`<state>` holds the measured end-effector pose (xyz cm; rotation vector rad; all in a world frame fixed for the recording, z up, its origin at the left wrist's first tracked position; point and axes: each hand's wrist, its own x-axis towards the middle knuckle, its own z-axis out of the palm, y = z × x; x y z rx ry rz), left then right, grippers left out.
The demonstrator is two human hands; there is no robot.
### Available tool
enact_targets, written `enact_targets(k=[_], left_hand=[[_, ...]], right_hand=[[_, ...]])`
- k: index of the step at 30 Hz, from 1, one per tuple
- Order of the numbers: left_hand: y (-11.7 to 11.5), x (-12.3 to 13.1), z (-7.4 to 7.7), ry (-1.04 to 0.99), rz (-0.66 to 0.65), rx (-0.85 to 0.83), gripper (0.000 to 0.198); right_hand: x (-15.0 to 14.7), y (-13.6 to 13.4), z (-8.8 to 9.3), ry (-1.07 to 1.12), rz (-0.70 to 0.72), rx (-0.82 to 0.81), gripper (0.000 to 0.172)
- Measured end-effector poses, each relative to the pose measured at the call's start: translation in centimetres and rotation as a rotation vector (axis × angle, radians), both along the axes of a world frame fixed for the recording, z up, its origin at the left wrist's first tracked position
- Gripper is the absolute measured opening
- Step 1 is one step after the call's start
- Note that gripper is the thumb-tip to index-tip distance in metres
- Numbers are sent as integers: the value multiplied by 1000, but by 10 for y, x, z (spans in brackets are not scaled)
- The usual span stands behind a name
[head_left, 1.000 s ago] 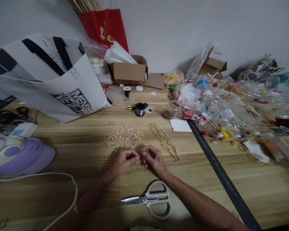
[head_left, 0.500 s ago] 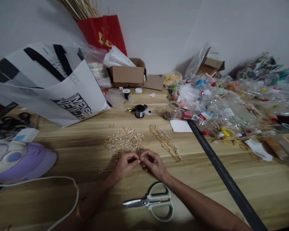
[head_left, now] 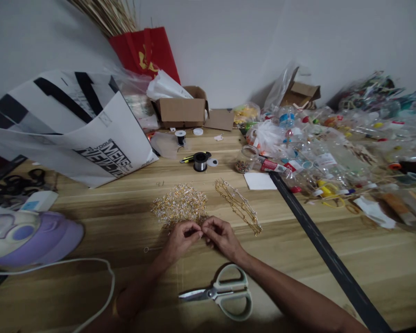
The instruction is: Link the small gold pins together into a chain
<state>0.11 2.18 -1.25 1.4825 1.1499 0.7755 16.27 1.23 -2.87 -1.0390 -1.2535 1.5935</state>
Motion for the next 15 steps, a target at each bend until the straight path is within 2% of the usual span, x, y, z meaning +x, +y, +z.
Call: enact_targets(k=[15], left_hand=[[0,-1,0,-5,27,-41,17]], right_hand=[[2,2,2,19,-7,9,34]])
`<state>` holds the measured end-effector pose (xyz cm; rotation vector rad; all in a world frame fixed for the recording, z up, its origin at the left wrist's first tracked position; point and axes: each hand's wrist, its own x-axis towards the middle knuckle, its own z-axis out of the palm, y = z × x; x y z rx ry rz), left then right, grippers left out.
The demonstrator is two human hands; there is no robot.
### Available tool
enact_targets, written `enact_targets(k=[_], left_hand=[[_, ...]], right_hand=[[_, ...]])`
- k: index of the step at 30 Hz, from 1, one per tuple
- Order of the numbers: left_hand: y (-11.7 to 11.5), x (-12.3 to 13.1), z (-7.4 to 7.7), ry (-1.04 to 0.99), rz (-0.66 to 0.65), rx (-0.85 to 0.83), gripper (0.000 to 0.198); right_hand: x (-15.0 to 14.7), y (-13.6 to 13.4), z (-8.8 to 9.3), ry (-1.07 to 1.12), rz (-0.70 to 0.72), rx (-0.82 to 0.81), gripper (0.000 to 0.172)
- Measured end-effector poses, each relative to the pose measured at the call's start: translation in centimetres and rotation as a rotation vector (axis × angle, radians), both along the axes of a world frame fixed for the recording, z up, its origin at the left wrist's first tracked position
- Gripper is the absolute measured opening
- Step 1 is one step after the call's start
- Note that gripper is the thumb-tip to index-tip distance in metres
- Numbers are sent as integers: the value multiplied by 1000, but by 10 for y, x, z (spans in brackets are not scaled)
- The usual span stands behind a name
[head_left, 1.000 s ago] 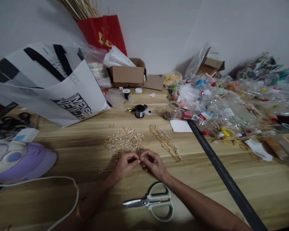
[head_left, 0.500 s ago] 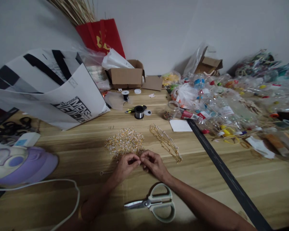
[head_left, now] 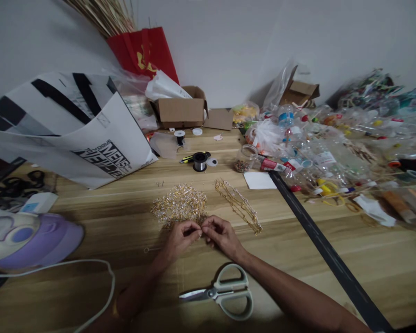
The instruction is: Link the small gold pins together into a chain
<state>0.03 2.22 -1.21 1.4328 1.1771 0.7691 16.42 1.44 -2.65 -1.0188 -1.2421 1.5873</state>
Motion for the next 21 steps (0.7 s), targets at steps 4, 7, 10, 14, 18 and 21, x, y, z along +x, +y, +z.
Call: enact_targets(k=[4,7,10,14,18,21], left_hand=[[0,0,0,-1,-10,8,17],[0,0,0,-7,-14,7,17],[0,0,0,-8,-15,5,17],[0,1,-1,-17,-19,6,15],[-1,1,-1,-1,2,-2,10],[0,-1,0,9,3,-1,12]], right_hand=[[0,0,0,-17,6,15,32],[0,0,0,-17,12,12,32],[0,0,0,-16,15,16,32],[0,-1,1,-27,10,26,33],[0,-1,-1,-10,21,29,34],[0,0,-2,21,26,8,36]])
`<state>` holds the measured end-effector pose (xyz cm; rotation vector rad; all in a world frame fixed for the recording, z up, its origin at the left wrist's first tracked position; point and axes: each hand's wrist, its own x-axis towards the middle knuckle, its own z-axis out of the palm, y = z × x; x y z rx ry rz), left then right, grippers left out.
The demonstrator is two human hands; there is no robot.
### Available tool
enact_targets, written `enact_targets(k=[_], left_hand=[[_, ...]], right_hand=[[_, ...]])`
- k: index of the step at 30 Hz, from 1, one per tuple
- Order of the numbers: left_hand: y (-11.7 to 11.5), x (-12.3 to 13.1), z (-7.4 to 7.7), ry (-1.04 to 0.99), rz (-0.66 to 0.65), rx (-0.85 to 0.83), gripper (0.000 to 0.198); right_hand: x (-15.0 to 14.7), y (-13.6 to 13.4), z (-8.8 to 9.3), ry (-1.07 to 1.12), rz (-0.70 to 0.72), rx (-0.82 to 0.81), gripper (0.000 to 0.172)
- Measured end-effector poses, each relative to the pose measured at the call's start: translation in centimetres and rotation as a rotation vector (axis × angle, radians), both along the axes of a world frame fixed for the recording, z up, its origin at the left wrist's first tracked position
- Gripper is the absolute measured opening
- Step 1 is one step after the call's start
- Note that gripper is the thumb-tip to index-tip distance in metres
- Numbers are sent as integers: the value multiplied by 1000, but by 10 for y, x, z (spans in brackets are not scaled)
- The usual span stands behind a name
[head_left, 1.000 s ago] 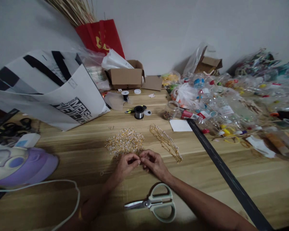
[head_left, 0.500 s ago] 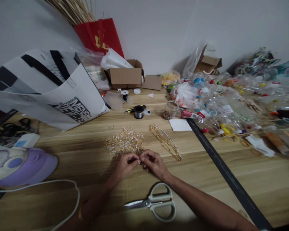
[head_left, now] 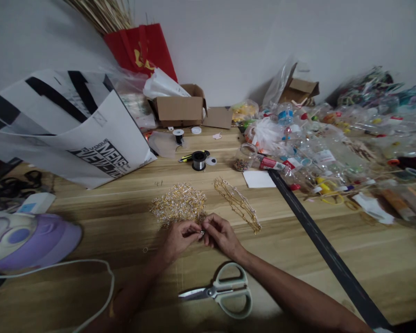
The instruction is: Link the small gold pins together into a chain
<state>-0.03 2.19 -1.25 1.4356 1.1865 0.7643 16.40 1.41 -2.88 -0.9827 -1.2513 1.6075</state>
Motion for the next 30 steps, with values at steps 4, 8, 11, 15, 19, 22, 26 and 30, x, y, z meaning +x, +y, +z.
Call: enact_targets(k=[4,8,11,15,19,22,26,30], left_hand=[[2,-4,4,72,-40,62,14],[3,-4,10,168,-98,143,15],[3,-3,14,202,-115,212,15],[4,-3,14,205,-103,251,15],[5,-8,13,126,-74,179,17],[7,-11,12,46,1,86,22],[11,-13,10,-31,111,-7,27],[13,-13,11,-57,176,-2,29]], right_hand=[[0,1,1,25,11,-21,37],[0,1,1,33,26,-30,38],[0,1,1,20,40,-37,39],[0,0,1,-7,54,-45,40],[-1,-1,1,-13,77,-53,41],[-1,-1,1,-12,89,-63,41],[-1,0,-1,-21,85,-78,42],[-1,1,-1,-29,70,-92,42]])
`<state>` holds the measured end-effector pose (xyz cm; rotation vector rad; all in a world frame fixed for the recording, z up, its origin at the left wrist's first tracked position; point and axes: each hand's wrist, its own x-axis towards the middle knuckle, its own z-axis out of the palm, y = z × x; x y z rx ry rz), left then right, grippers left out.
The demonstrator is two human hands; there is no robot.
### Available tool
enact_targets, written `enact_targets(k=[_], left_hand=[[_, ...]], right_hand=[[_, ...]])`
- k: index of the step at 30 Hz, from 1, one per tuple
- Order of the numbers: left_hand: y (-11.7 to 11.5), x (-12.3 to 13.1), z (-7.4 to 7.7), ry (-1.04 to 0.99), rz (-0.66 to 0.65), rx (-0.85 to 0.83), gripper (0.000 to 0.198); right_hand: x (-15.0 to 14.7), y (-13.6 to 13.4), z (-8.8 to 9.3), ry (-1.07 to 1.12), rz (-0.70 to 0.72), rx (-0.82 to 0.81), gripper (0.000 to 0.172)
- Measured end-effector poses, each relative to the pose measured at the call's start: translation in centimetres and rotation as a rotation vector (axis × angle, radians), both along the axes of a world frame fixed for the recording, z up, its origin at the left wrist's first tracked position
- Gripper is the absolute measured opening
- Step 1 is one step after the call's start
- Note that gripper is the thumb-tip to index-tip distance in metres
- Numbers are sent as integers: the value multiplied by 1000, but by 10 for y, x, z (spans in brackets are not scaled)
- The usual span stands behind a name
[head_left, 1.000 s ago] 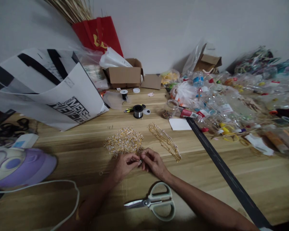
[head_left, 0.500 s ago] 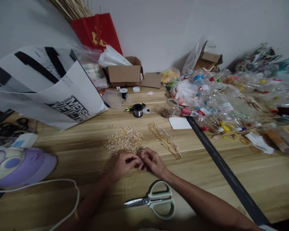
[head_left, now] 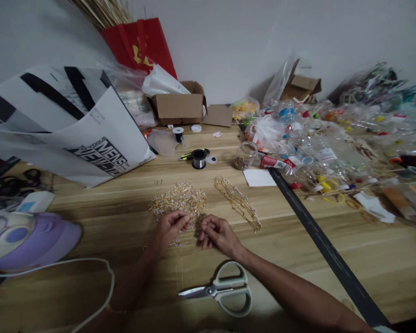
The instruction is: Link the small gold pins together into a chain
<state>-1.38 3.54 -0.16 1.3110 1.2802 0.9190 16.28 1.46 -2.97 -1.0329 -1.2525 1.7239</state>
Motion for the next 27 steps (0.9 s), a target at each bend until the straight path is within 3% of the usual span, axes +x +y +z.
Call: enact_targets(k=[9,19,22,27], left_hand=[[0,-3,-1,19,73,37,26],[1,-9,0,25,62,94,26],[2,-12,3,33,5,86,26],[1,-14,13,71,-205,88,23]], right_hand=[[-1,-5,-4,10,-52,113,34],[6,-14,7,-314,104,591,18],[6,-14,9,-362,114,708,15],[6,-12,6,-355,63,776,13]])
